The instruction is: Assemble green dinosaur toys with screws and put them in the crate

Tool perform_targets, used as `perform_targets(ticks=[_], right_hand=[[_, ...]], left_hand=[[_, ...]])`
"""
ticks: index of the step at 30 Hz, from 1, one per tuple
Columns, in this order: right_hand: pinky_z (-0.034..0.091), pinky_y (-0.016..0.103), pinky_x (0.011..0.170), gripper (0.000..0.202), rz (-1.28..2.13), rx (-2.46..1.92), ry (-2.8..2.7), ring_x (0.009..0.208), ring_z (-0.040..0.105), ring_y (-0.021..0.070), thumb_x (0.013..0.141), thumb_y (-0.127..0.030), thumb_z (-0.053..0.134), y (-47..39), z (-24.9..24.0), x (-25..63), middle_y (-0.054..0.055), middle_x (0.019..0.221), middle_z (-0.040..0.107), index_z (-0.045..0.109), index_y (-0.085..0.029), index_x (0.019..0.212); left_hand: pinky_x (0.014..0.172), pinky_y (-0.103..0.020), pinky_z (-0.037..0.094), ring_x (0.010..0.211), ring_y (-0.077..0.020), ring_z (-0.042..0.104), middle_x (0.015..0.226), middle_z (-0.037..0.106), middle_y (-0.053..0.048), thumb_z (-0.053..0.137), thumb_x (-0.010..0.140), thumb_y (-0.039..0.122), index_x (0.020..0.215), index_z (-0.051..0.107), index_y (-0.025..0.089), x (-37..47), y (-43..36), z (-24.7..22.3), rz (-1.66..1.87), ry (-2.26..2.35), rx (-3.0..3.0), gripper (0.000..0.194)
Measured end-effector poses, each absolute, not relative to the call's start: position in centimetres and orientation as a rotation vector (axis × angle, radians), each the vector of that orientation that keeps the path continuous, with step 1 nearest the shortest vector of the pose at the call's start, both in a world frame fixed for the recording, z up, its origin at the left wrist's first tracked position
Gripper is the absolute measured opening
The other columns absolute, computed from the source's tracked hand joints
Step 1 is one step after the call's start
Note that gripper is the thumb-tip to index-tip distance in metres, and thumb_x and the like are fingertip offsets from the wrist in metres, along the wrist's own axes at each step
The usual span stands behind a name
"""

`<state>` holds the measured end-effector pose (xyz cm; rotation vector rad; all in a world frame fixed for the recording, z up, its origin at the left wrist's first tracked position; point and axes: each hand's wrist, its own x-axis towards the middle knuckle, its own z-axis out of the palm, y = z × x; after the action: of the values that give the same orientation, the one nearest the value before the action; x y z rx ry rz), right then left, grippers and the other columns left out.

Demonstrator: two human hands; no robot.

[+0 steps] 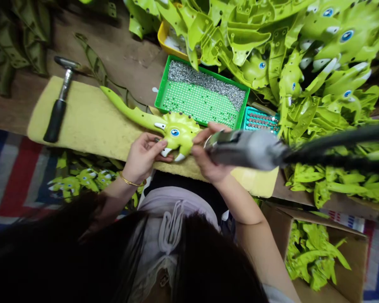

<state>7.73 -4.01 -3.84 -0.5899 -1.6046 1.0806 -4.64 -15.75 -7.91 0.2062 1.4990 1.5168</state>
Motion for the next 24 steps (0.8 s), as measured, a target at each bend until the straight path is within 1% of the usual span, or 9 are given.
perform_targets(ticks=[3, 4, 6, 9, 13, 15, 17, 21, 24], right_hand=[[0.037, 0.022, 0.035, 0.034, 0.81, -0.516, -1.363, 0.041, 0.043, 0.0045, 0.085, -0.052, 0.059, -0.5, -3.4, 6.2, -0.006, 0.08, 0.059, 0.049, -0.035, 0.113], [0.038, 0.022, 0.037, 0.034, 0.711, -0.567, -1.331, 0.043, 0.044, 0.0042, 0.087, -0.052, 0.056, 0.9, -3.6, 5.7, -0.004, 0.082, 0.058, 0.048, -0.033, 0.115], [0.045, 0.025, 0.045, 0.041, 0.604, -0.709, -1.354, 0.047, 0.047, 0.0053, 0.09, -0.058, 0.049, 3.2, -4.7, 5.0, -0.002, 0.086, 0.056, 0.044, -0.031, 0.121], [0.052, 0.031, 0.053, 0.053, 0.613, -0.845, -1.429, 0.053, 0.052, 0.0086, 0.09, -0.064, 0.041, 5.3, -7.0, 4.6, 0.0, 0.092, 0.056, 0.041, -0.031, 0.131], [0.055, 0.031, 0.058, 0.05, 0.66, -0.87, -1.481, 0.057, 0.056, 0.01, 0.09, -0.065, 0.039, 5.7, -8.8, 4.8, 0.0, 0.092, 0.059, 0.045, -0.035, 0.129], [0.056, 0.033, 0.059, 0.052, 0.71, -0.843, -1.485, 0.059, 0.059, 0.0111, 0.089, -0.065, 0.041, 5.4, -8.9, 4.9, 0.0, 0.091, 0.058, 0.045, -0.033, 0.129], [0.056, 0.032, 0.055, 0.052, 0.752, -0.796, -1.446, 0.056, 0.059, 0.0107, 0.087, -0.064, 0.047, 5.0, -8.6, 4.8, -0.001, 0.088, 0.057, 0.044, -0.031, 0.128], [0.05, 0.026, 0.045, 0.042, 0.77, -0.647, -1.359, 0.048, 0.054, 0.0073, 0.082, -0.056, 0.06, 4.7, -7.8, 4.3, -0.003, 0.083, 0.058, 0.049, -0.029, 0.112], [0.046, 0.023, 0.042, 0.04, 0.77, -0.55, -1.339, 0.046, 0.052, 0.0057, 0.083, -0.052, 0.063, 4.6, -6.9, 4.4, -0.004, 0.084, 0.06, 0.049, -0.028, 0.111]], left_hand=[[0.05, -0.032, 0.062, 0.049, -0.0159, 0.066, 0.064, 0.065, 0.005, 0.085, 0.053, 0.053, 0.084, 0.047, 0.021, -4.3, -15.6, -8.1, 1.514, 1.479, 0.194, 0.059], [0.05, -0.032, 0.062, 0.05, -0.0161, 0.067, 0.064, 0.065, 0.005, 0.085, 0.052, 0.053, 0.084, 0.047, 0.021, -4.2, -15.6, -8.2, 1.51, 1.478, 0.195, 0.06], [0.05, -0.031, 0.062, 0.05, -0.016, 0.067, 0.064, 0.066, 0.005, 0.086, 0.052, 0.053, 0.085, 0.048, 0.02, -4.1, -15.5, -8.3, 1.495, 1.478, 0.199, 0.06], [0.051, -0.029, 0.062, 0.05, -0.0151, 0.067, 0.064, 0.066, 0.004, 0.086, 0.053, 0.052, 0.085, 0.047, 0.019, -4.1, -15.5, -8.2, 1.475, 1.474, 0.198, 0.06], [0.051, -0.03, 0.062, 0.05, -0.0158, 0.067, 0.065, 0.067, 0.004, 0.086, 0.054, 0.052, 0.085, 0.047, 0.019, -4.3, -15.4, -8.2, 1.454, 1.476, 0.192, 0.06], [0.051, -0.03, 0.062, 0.05, -0.0159, 0.068, 0.065, 0.067, 0.004, 0.086, 0.053, 0.052, 0.086, 0.047, 0.019, -4.3, -15.4, -8.1, 1.448, 1.479, 0.187, 0.06], [0.051, -0.03, 0.062, 0.05, -0.0158, 0.068, 0.065, 0.067, 0.004, 0.086, 0.054, 0.051, 0.086, 0.047, 0.019, -4.3, -15.4, -8.1, 1.443, 1.477, 0.186, 0.059], [0.051, -0.029, 0.062, 0.051, -0.0152, 0.068, 0.066, 0.067, 0.004, 0.085, 0.056, 0.05, 0.087, 0.047, 0.018, -4.4, -15.5, -8.1, 1.441, 1.473, 0.194, 0.058], [0.05, -0.028, 0.062, 0.051, -0.0153, 0.068, 0.067, 0.067, 0.004, 0.085, 0.055, 0.051, 0.087, 0.048, 0.017, -4.4, -15.5, -8.3, 1.443, 1.475, 0.197, 0.059]])
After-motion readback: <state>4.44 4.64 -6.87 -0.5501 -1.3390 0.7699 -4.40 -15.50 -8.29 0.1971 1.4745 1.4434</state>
